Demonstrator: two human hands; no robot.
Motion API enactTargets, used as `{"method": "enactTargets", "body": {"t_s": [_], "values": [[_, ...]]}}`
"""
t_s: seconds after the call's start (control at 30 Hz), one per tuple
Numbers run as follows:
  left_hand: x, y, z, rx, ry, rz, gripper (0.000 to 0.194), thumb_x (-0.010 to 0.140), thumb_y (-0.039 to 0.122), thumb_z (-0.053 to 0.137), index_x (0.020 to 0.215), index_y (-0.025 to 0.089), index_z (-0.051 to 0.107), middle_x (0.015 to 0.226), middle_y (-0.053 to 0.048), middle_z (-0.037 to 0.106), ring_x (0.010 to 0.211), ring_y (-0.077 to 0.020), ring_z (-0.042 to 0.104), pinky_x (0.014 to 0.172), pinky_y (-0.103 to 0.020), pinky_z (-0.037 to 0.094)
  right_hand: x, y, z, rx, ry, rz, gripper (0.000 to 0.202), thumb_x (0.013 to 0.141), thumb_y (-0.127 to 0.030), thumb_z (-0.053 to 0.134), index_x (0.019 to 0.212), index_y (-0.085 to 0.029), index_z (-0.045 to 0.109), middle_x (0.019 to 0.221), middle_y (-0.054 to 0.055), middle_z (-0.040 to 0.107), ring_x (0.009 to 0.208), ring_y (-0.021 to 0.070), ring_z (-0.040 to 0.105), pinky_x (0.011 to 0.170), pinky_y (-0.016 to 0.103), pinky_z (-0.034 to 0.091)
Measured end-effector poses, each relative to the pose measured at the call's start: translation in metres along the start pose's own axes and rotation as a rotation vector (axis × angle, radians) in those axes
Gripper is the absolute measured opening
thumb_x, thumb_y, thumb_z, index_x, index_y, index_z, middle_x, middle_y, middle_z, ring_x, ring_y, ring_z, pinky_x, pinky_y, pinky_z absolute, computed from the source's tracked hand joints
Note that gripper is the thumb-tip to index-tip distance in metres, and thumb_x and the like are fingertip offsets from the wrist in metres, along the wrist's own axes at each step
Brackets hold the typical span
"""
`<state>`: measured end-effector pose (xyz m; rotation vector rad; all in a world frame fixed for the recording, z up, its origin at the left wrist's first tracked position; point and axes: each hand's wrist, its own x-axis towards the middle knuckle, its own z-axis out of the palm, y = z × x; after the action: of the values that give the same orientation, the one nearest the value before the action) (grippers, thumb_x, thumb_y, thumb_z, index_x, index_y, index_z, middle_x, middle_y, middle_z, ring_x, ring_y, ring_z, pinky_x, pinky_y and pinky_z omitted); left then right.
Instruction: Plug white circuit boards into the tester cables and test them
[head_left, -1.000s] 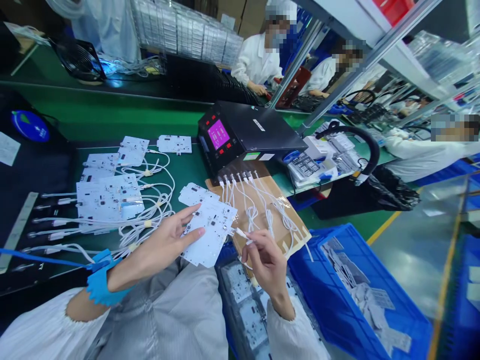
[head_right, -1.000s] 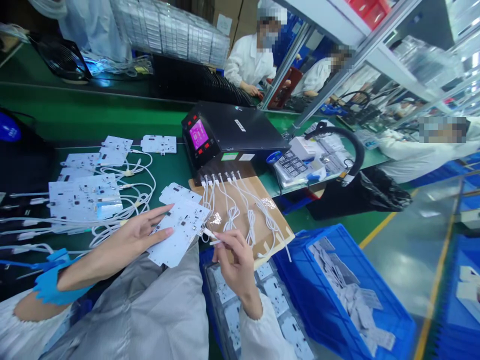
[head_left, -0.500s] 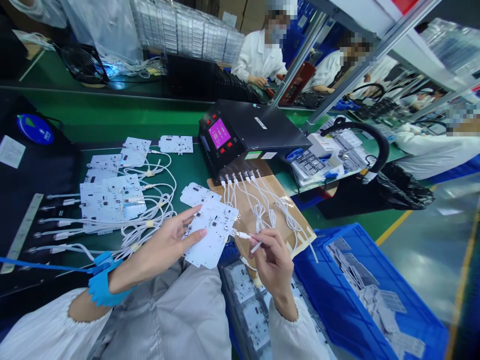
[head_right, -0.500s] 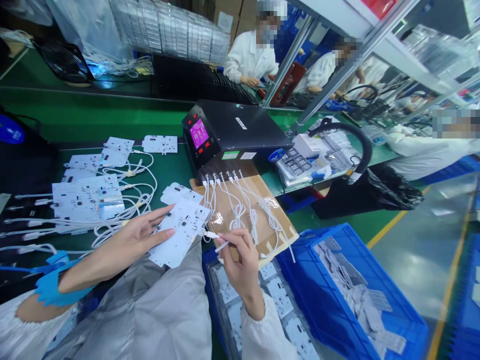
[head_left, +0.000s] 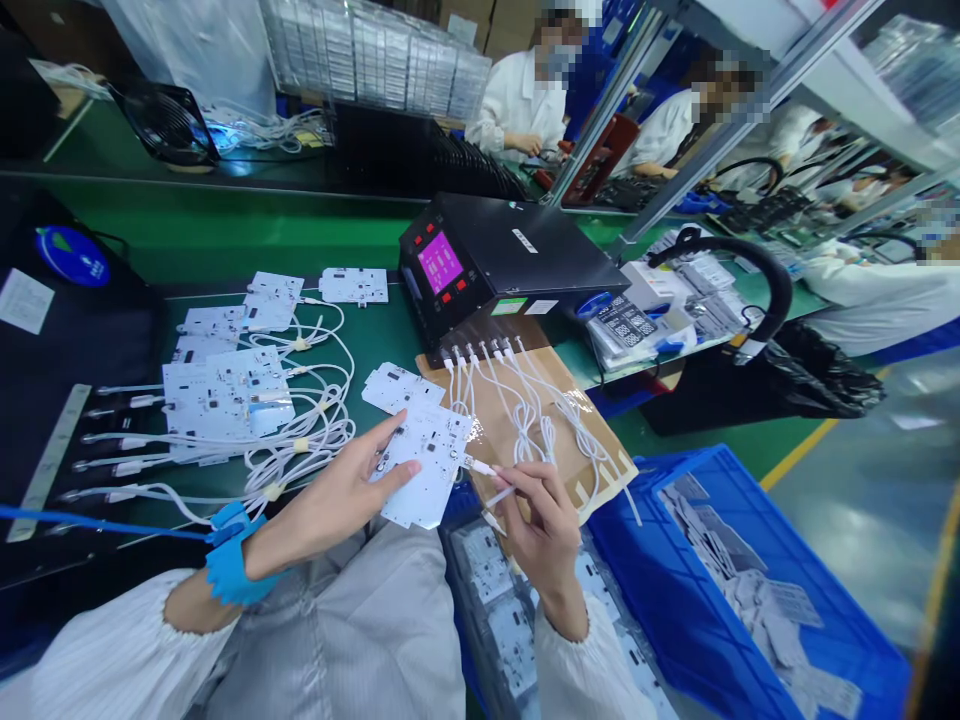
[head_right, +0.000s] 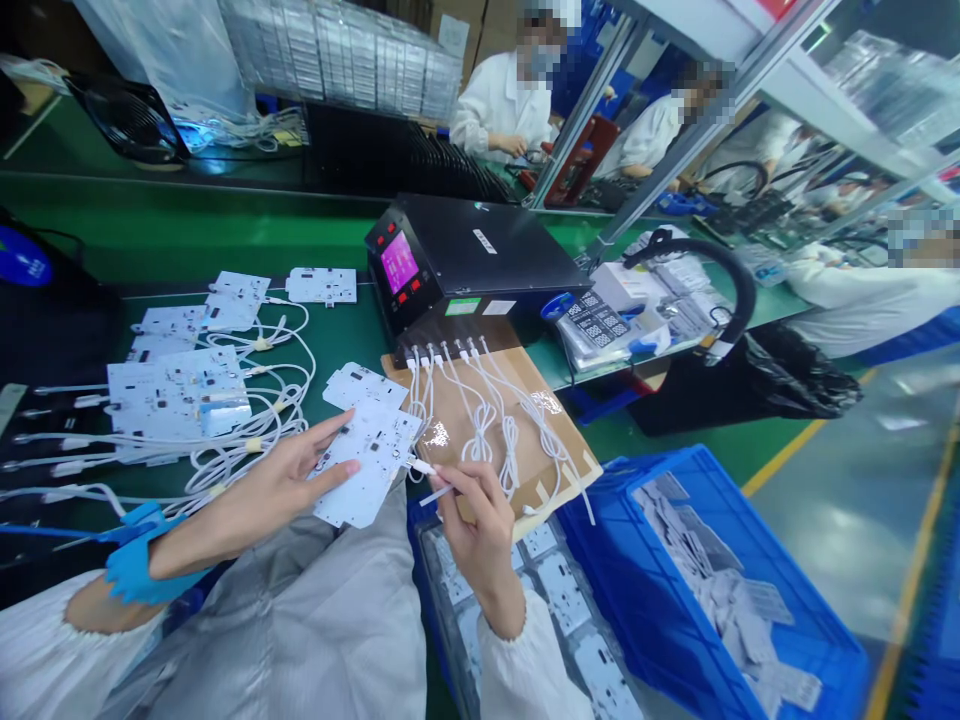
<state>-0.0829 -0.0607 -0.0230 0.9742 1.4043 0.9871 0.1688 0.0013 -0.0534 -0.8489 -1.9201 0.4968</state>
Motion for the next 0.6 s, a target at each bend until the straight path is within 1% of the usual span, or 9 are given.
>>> {"method": "enactTargets", "body": {"t_s": [0.1,0.2,0.27,0.33,0.4,0.43,0.5,0.53,0.6], "values": [[0.005,-0.007,0.000,-0.042,-0.030,0.005,0.088,0.093,0.055,0.070,0.167,0.026,0.030,0.172,-0.008,0.035,0.159,-0.0307,0.035,0.127,-0.049,0.039,0.000,0.001,0.001,0.071,-0.026,0.048,0.031,0.095,-0.007,0.068,0.116,-0.028,0.076,0.097,0.001,0.064,0.058,0.0068,0.063,0.055,0.024,0.058],[0.010,-0.011,0.001,-0.009,-0.023,0.036,0.088,0.094,0.056,0.068,0.167,0.026,0.029,0.172,-0.007,0.034,0.159,-0.0301,0.034,0.129,-0.047,0.038,0.000,0.001,0.000,0.148,-0.044,0.157,0.024,0.097,-0.014,0.067,0.114,-0.028,0.078,0.097,0.001,0.062,0.056,0.0064,0.064,0.052,0.023,0.058],[0.011,-0.009,0.002,0.047,-0.013,0.041,0.088,0.094,0.057,0.067,0.167,0.026,0.029,0.173,-0.008,0.032,0.160,-0.0310,0.032,0.129,-0.047,0.037,0.000,0.002,-0.005,0.237,-0.099,0.288,0.019,0.098,-0.022,0.068,0.113,-0.027,0.080,0.100,0.002,0.061,0.053,0.0058,0.063,0.046,0.022,0.056],[0.011,-0.003,0.003,0.100,0.002,0.014,0.086,0.094,0.058,0.065,0.167,0.026,0.030,0.174,-0.008,0.030,0.160,-0.0330,0.030,0.129,-0.049,0.037,0.001,0.005,-0.014,0.361,-0.194,0.452,0.018,0.098,-0.032,0.070,0.111,-0.025,0.081,0.102,0.004,0.063,0.047,0.0055,0.060,0.037,0.022,0.051],[0.009,0.005,0.003,0.153,0.030,-0.021,0.084,0.094,0.059,0.063,0.165,0.027,0.032,0.175,-0.009,0.028,0.161,-0.0337,0.026,0.128,-0.050,0.036,0.007,0.009,-0.025,0.473,-0.243,0.615,0.026,0.097,-0.041,0.071,0.110,-0.023,0.081,0.091,0.003,0.065,0.040,0.0056,0.055,0.030,0.021,0.044],[0.008,0.009,0.004,0.178,0.044,-0.033,0.082,0.094,0.059,0.062,0.165,0.026,0.033,0.175,-0.009,0.027,0.162,-0.0335,0.025,0.129,-0.050,0.035,0.011,0.011,-0.029,0.519,-0.234,0.684,0.030,0.097,-0.045,0.070,0.112,-0.021,0.080,0.079,0.000,0.063,0.036,0.0052,0.049,0.028,0.020,0.039],[0.007,0.015,0.006,0.217,0.060,-0.031,0.079,0.094,0.058,0.061,0.162,0.025,0.038,0.173,-0.009,0.031,0.161,-0.0326,0.028,0.129,-0.049,0.035,0.022,0.014,-0.035,0.590,-0.156,0.768,0.040,0.097,-0.051,0.068,0.119,-0.019,0.078,0.058,-0.008,0.049,0.033,0.0044,0.037,0.028,0.018,0.031],[0.007,0.017,0.007,0.234,0.064,-0.020,0.076,0.095,0.058,0.061,0.160,0.024,0.041,0.171,-0.009,0.036,0.160,-0.0320,0.031,0.128,-0.048,0.036,0.028,0.014,-0.035,0.614,-0.112,0.776,0.044,0.097,-0.052,0.068,0.123,-0.019,0.077,0.056,-0.009,0.043,0.035,0.0044,0.034,0.030,0.017,0.030],[0.007,0.019,0.011,0.267,0.073,0.001,0.070,0.095,0.057,0.061,0.154,0.022,0.049,0.166,-0.010,0.046,0.156,-0.0316,0.039,0.126,-0.047,0.040,0.039,0.013,-0.030,0.638,-0.056,0.723,0.050,0.095,-0.056,0.068,0.129,-0.019,0.074,0.064,-0.006,0.048,0.045,0.0059,0.040,0.036,0.017,0.037]]}}
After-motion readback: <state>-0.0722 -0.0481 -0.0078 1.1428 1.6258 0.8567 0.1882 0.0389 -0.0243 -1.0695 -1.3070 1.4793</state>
